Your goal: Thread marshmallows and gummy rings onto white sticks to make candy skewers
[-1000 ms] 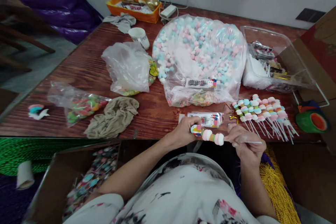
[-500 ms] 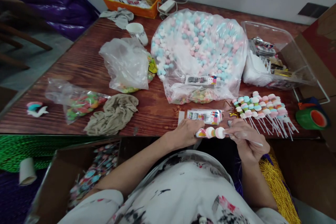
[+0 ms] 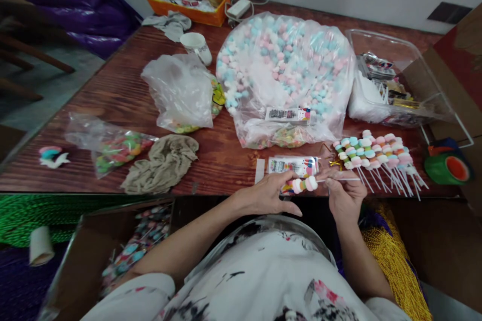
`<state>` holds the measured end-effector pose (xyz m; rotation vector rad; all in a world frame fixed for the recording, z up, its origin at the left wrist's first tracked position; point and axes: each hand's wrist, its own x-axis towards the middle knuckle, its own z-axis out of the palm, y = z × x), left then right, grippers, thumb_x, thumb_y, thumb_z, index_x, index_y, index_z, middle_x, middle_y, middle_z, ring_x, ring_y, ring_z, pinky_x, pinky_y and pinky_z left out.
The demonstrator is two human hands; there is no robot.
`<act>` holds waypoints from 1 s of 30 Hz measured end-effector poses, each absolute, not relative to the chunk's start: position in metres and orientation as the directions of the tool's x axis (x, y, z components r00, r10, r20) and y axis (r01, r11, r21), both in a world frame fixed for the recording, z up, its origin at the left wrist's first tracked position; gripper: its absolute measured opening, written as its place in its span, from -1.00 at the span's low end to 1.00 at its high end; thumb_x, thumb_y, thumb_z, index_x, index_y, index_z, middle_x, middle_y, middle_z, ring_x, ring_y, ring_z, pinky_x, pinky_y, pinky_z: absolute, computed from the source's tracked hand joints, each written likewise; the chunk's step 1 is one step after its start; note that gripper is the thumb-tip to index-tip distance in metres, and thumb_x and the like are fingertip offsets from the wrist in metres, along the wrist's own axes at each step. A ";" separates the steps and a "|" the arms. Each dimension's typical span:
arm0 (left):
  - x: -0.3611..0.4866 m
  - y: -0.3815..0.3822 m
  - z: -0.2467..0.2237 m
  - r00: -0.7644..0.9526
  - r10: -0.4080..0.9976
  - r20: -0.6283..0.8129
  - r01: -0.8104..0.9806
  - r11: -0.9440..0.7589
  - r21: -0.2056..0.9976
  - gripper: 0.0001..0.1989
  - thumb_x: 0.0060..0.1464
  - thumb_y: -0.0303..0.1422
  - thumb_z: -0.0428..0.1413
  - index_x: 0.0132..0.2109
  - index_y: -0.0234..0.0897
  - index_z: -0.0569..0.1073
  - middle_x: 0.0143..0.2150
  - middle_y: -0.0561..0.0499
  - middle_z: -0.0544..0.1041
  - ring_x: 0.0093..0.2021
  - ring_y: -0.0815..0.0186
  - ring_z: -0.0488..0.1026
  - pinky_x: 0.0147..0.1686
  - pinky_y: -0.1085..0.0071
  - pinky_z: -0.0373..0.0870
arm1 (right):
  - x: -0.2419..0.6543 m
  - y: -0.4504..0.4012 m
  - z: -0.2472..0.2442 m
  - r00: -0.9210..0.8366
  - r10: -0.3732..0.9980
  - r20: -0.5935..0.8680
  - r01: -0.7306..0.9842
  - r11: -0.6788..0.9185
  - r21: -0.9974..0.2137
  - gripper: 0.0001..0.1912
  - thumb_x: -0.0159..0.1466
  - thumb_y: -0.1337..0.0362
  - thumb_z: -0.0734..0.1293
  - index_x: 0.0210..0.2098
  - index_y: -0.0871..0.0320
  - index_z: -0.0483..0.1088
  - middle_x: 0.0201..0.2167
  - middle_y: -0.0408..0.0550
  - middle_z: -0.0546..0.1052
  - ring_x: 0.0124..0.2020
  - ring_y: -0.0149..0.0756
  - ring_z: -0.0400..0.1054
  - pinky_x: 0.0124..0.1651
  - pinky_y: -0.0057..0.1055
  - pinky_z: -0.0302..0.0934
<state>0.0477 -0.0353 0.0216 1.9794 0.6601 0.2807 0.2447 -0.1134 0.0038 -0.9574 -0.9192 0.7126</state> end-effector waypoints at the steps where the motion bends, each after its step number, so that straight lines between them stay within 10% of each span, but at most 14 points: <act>1: 0.047 -0.034 0.023 0.829 0.549 -0.106 0.343 -0.349 0.872 -0.37 -0.14 -0.05 0.34 0.01 -0.31 0.42 -0.19 0.01 0.51 -0.22 0.25 0.42 -0.21 0.40 0.33 | 0.245 -0.113 0.003 0.439 0.838 0.326 -0.112 0.410 -0.905 -0.82 0.16 0.47 0.42 -0.31 0.06 0.48 -0.42 -0.19 0.61 -0.38 -0.29 0.52 -0.21 -0.24 0.41; 11: 0.053 -0.031 0.015 0.853 0.497 -0.160 0.352 -0.321 0.879 -0.63 -0.11 -0.14 0.33 -0.30 -0.31 0.44 -0.42 0.12 0.41 -0.37 0.34 0.34 -0.36 0.48 0.22 | 0.235 -0.117 -0.003 0.329 0.926 0.184 -0.118 0.233 -0.965 -0.87 0.11 0.42 0.47 -0.43 0.10 0.46 -0.49 -0.21 0.53 -0.45 -0.39 0.42 -0.37 -0.43 0.32; 20: 0.038 -0.018 0.020 0.842 0.538 -0.037 0.392 -0.563 0.727 -0.23 -0.12 -0.17 0.33 0.22 -0.26 0.27 0.15 -0.21 0.45 0.08 0.07 0.41 0.03 0.22 0.31 | 0.242 -0.119 -0.011 0.406 0.869 0.285 -0.168 0.377 -0.911 -0.91 0.15 0.36 0.44 -0.36 0.06 0.49 -0.49 -0.20 0.56 -0.44 -0.33 0.46 -0.26 -0.26 0.38; 25: 0.037 -0.007 0.026 0.886 0.445 -0.129 0.316 -0.377 0.871 -0.77 -0.02 -0.27 0.24 -0.22 -0.32 0.53 -0.37 0.12 0.54 -0.37 0.38 0.43 -0.33 0.54 0.29 | 0.249 -0.119 0.002 0.259 0.822 0.507 -0.028 0.531 -0.847 -0.81 0.16 0.40 0.44 -0.27 -0.03 0.55 -0.41 -0.16 0.62 -0.39 -0.25 0.49 -0.19 -0.10 0.37; 30: 0.045 -0.014 0.022 0.830 0.553 -0.072 0.342 -0.403 0.849 -0.78 0.00 -0.23 0.22 -0.36 -0.34 0.50 -0.52 0.13 0.44 -0.49 0.44 0.32 -0.47 0.57 0.17 | 0.243 -0.122 0.005 0.191 0.829 0.525 0.042 0.528 -0.848 -0.71 0.14 0.49 0.43 -0.22 -0.01 0.55 -0.39 -0.14 0.63 -0.37 -0.24 0.51 -0.18 -0.09 0.38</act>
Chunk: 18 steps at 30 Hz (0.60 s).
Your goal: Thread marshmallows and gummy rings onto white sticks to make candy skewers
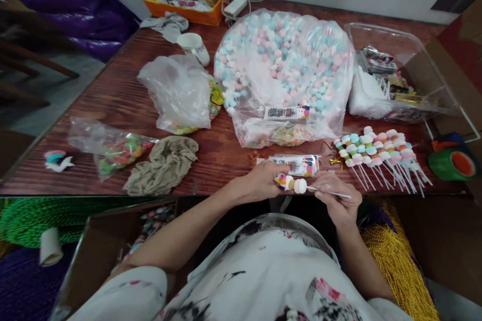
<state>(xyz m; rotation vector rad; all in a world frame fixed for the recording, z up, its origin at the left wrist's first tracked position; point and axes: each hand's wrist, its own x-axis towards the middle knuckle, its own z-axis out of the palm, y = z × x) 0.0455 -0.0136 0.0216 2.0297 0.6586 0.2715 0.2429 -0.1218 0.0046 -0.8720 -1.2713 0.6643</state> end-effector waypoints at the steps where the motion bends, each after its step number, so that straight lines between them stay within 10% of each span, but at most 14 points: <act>1: 0.047 -0.016 0.020 0.821 0.568 -0.060 0.357 -0.429 0.830 -0.77 0.01 -0.22 0.22 -0.39 -0.34 0.48 -0.54 0.12 0.42 -0.51 0.44 0.30 -0.49 0.56 0.15 | 0.240 -0.122 0.003 0.214 0.831 0.513 0.048 0.516 -0.855 -0.74 0.14 0.48 0.43 -0.24 0.00 0.54 -0.40 -0.14 0.63 -0.37 -0.24 0.51 -0.18 -0.09 0.38; 9: 0.046 -0.023 0.007 0.818 0.576 0.002 0.420 -0.598 0.683 -0.79 0.04 -0.23 0.20 -0.33 -0.29 0.43 -0.45 0.04 0.49 -0.46 0.36 0.40 -0.46 0.49 0.16 | 0.234 -0.120 -0.008 0.495 0.767 0.409 -0.034 0.487 -0.873 -0.92 0.20 0.32 0.41 -0.31 0.00 0.48 -0.48 -0.22 0.56 -0.45 -0.29 0.47 -0.17 -0.08 0.39; 18: 0.038 -0.016 0.004 0.686 0.713 0.142 0.522 -0.619 0.587 -0.81 0.06 -0.30 0.15 -0.45 -0.29 0.38 -0.54 0.08 0.42 -0.54 0.41 0.32 -0.50 0.48 0.07 | 0.257 -0.125 0.006 -0.119 0.861 0.494 0.023 0.500 -0.866 -0.71 0.17 0.45 0.44 -0.15 0.01 0.53 -0.31 -0.08 0.64 -0.30 -0.23 0.51 -0.14 -0.11 0.37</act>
